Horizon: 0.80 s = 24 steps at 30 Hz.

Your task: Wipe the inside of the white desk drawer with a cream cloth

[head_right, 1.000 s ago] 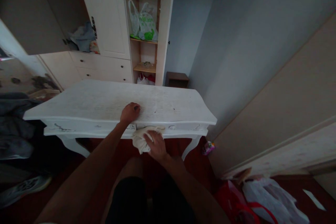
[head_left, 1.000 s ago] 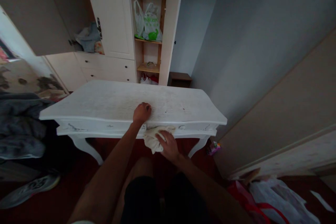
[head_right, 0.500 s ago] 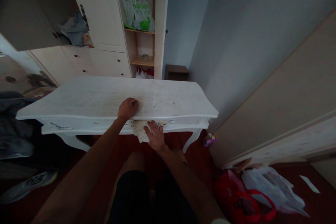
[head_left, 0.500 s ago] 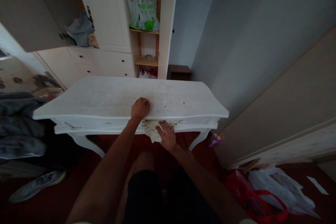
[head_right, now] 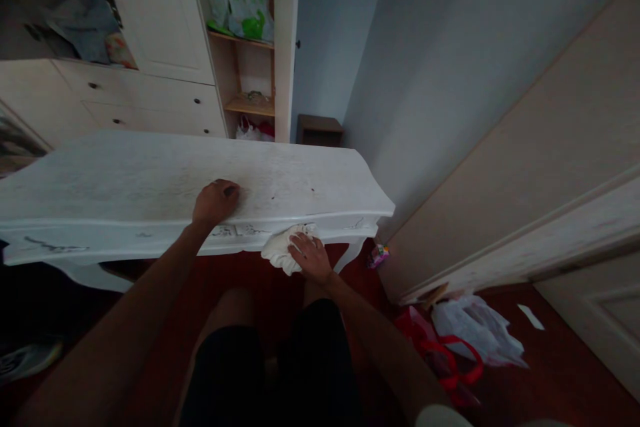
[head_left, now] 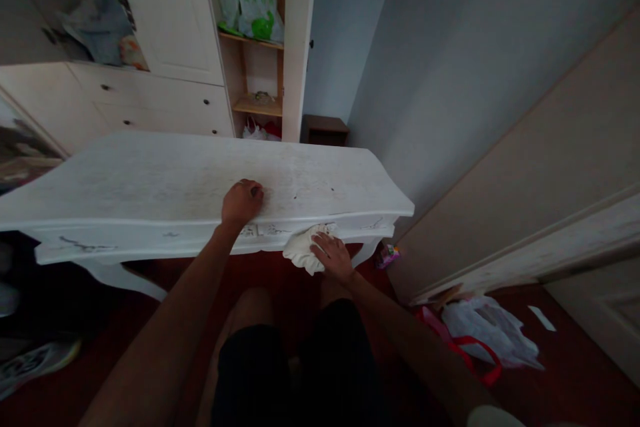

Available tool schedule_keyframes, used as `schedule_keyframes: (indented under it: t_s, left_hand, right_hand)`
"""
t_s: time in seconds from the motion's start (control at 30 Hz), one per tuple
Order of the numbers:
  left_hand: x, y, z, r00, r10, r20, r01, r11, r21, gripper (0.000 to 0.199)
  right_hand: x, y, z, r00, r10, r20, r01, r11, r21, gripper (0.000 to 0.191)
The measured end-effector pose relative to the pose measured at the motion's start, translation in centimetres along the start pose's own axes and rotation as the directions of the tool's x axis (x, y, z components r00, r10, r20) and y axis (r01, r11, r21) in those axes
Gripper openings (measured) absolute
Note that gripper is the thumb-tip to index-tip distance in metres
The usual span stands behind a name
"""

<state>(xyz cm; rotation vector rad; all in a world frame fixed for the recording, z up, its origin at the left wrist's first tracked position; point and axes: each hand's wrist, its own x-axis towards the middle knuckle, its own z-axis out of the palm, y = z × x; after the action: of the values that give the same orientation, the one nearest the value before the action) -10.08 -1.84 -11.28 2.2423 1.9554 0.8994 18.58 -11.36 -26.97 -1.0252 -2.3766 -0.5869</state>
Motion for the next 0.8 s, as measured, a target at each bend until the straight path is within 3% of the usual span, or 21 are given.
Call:
schedule_keyframes:
  t_s: [0.17,0.37,0.5,0.63,0.8]
  left_hand:
    - [-0.1,0.1,-0.1,1.000,-0.010,0.004,0.010,1.000,-0.011,0.032]
    - [-0.1,0.2,-0.2,0.999,-0.038,0.009,0.038,0.999,-0.020,0.032]
    - [-0.1,0.2,-0.2,0.999,-0.042,0.010,0.042,0.999,-0.004,0.030]
    - [-0.1,0.4,-0.3,0.999,-0.046,0.026,0.045,0.998,0.032,0.029]
    - [-0.1,0.6,-0.4,0.999,-0.041,0.032,0.039,0.998,0.055,0.030]
  right_hand:
    - [-0.8,1.4,-1.2,0.994,-0.076,0.084,0.073,0.996,0.042,0.039]
    - [-3.2,2.5,-2.2,0.985,-0.061,0.159,0.051,0.996,0.067,0.041]
    - [-5.4,4.3,-3.4,0.981,0.121,0.151,-0.127,0.991,0.030,0.048]
    - [-6.8,7.3,-5.3,0.929,0.365,0.053,-0.365,0.931,-0.008,0.052]
    - [-7.3,9.1,-7.0,0.899,0.437,-0.042,-0.438,0.899,-0.017,0.050]
